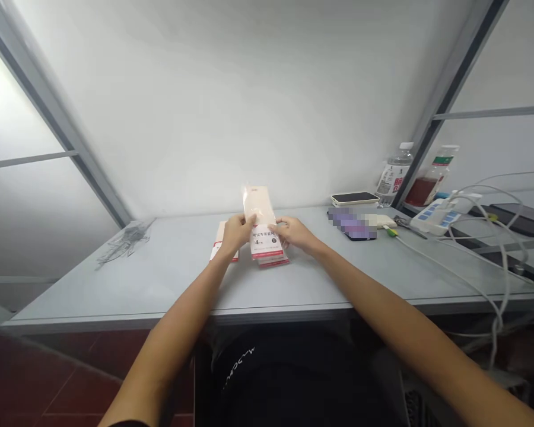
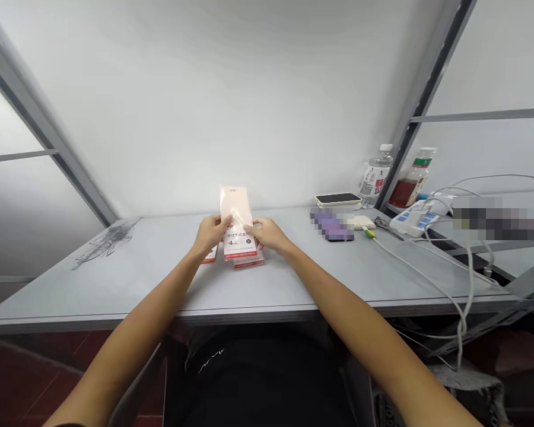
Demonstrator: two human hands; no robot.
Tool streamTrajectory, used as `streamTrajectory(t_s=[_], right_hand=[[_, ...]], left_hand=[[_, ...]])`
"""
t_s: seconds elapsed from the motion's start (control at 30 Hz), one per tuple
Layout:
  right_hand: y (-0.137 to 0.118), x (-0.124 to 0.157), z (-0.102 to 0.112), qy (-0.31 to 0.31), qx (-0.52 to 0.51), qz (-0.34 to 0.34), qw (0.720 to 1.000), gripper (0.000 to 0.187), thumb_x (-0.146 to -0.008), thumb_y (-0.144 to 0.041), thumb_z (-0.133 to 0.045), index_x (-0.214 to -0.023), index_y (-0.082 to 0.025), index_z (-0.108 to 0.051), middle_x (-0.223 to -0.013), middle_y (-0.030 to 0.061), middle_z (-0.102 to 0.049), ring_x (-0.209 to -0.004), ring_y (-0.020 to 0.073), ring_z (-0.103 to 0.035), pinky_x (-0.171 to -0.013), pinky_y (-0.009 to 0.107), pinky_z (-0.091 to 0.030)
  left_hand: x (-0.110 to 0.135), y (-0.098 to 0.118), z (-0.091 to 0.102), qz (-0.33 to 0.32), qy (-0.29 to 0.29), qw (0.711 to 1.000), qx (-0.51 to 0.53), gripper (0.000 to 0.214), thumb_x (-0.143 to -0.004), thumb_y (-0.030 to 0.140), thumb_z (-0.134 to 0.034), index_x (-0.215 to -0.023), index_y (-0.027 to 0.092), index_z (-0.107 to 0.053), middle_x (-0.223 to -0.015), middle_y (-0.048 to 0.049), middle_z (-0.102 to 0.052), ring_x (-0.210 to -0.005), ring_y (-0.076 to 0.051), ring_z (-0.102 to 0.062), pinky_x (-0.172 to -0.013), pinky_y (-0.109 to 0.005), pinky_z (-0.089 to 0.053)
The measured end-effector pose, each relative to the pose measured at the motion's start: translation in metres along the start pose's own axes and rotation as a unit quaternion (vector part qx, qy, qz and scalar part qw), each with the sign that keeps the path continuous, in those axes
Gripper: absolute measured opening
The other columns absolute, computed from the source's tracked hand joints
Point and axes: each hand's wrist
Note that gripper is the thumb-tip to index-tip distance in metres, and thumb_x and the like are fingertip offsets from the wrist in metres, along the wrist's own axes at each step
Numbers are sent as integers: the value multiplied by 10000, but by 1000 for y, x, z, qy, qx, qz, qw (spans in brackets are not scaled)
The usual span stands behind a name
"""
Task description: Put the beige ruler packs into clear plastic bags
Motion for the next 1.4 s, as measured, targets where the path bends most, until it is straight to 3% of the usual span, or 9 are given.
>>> streamTrajectory(t_s=[0.23, 0.37, 0.57, 0.7, 0.77, 0.93, 1.07, 1.23, 1.4], right_hand=[[11, -3, -5, -25, 221, -71, 972, 523, -767, -327, -600, -1218, -90, -479, -525, 0, -598, -447, 152, -559, -496, 253, -436], [13, -5, -6, -19, 303, -60, 951, 369, -771, -373, -570, -1019, -106, -624, -514, 22, -605, -651, 195, -608, -614, 251, -408], [12, -4, -6, 9, 372, -38, 927, 305, -771, -406, -558, -901, -150, -659, -842, 91, -678, -815, 211, -602, -667, 257, -391], [8, -3, 6, 67, 387, -45, 919, 351, -803, -436, -512, -1014, -175, -617, -959, 115, -653, -911, 249, -586, -713, 295, -399], [7, -3, 16, 126, 426, -71, 893, 402, -805, -484, -496, -1046, -176, -591, -984, 131, -635, -938, 271, -579, -742, 329, -401], [13, -3, 37, 140, 503, -187, 832, 710, -649, -700, -530, -1027, -101, -579, -1107, 219, -549, -1018, 343, -527, -772, 394, -415], [15, -5, 39, 108, 507, -218, 827, 730, -541, -743, -581, -918, -119, -616, -1057, 212, -570, -1009, 344, -528, -775, 394, -419], [11, -7, 42, 126, 508, -244, 816, 848, -462, -756, -614, -1006, -105, -593, -1126, 236, -537, -1090, 368, -473, -816, 433, -413], [7, -2, 52, 117, 488, -267, 823, 764, -426, -738, -650, -873, -118, -622, -1056, 235, -572, -1000, 369, -535, -717, 413, -455]], left_hand=[[-3, -14, 0, 90, -87, 932, -339, 387, -799, 517, -427, -754, 162, -574, -742, -133, -647, -712, -266, -621, -551, -312, -407], [0, -14, -3, 91, -105, 925, -354, 380, -771, 510, -467, -825, 155, -588, -808, -139, -655, -746, -276, -628, -571, -315, -424], [1, -9, -3, 95, -105, 930, -340, 380, -750, 517, -496, -821, 159, -602, -853, -141, -658, -820, -284, -618, -666, -331, -427], [-5, -10, 15, 95, -38, 951, -290, 401, -724, 545, -517, -869, 178, -591, -976, -157, -643, -950, -316, -570, -742, -360, -410], [-11, -15, 29, 101, 7, 946, -308, 435, -717, 559, -512, -929, 184, -572, -1055, -173, -615, -1054, -340, -511, -767, -381, -406], [-20, -32, 51, 279, -16, 896, -344, 552, -503, 639, -653, -755, 152, -587, -995, -246, -606, -1086, -440, -454, -739, -458, -406], [-22, -41, 48, 313, -56, 882, -349, 501, -489, 656, -641, -619, 176, -583, -922, -212, -640, -989, -426, -525, -727, -479, -407], [-19, -34, 44, 237, -57, 895, -374, 466, -545, 603, -634, -736, 178, -609, -1023, -214, -617, -1065, -407, -492, -758, -457, -414], [-13, -21, 47, 250, -61, 896, -361, 515, -403, 583, -727, -677, 175, -572, -951, -199, -635, -932, -393, -564, -716, -437, -427]])
Point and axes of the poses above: each hand's wrist, its own x-axis away from the middle knuckle, its own z-axis out of the back of the hand, y = z × x
